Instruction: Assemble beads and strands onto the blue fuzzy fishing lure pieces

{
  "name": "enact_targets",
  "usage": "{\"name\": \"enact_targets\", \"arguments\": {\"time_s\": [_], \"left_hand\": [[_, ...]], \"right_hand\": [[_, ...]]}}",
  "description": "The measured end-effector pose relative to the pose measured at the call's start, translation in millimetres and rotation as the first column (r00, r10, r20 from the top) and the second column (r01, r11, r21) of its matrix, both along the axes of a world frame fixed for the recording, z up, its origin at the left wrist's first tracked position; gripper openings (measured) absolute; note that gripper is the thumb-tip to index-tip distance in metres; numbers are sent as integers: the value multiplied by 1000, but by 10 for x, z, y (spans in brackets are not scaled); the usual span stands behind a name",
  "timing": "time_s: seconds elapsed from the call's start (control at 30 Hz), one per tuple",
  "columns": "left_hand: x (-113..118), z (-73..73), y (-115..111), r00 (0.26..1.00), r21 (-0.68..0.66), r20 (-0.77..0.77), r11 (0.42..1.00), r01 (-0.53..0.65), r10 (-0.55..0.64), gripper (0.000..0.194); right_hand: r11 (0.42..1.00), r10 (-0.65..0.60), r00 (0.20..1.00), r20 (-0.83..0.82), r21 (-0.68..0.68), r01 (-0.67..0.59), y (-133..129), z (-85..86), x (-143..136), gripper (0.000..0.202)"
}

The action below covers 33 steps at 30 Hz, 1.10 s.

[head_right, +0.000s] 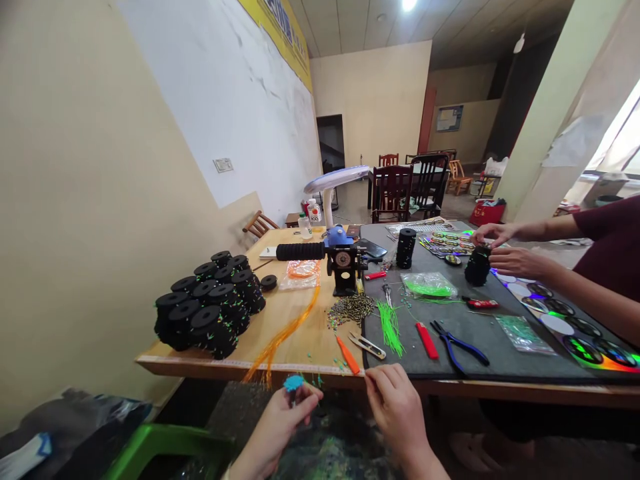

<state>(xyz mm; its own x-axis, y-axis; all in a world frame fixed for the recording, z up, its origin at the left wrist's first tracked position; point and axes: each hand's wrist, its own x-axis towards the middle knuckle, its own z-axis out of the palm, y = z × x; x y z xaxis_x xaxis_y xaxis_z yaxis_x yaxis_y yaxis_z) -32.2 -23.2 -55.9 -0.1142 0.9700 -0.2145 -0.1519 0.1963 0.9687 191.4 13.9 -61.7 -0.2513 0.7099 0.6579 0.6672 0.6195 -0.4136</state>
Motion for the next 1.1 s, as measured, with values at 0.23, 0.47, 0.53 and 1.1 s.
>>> {"name": "enact_targets", "arguments": {"time_s": [0.23, 0.47, 0.53, 1.1], "left_hand": [[246, -129, 216, 990, 5, -131, 999, -48, 48, 23], [286, -237, 303, 988, 1, -106, 994, -112, 111, 34], [302, -241, 312, 989, -12, -76, 992, -128, 127, 40], [128, 225, 224, 832, -234, 554, 964, 123, 29, 30]], "right_hand": [[998, 35, 998, -51, -53, -38, -137, -5, 60, 13], [992, 9, 998, -69, -122, -17, -174, -112, 118, 14], [991, 0, 997, -76, -136, -10, -183, -137, 129, 15], [926, 138, 923, -358, -284, -248, -3, -58, -261, 16]]}}
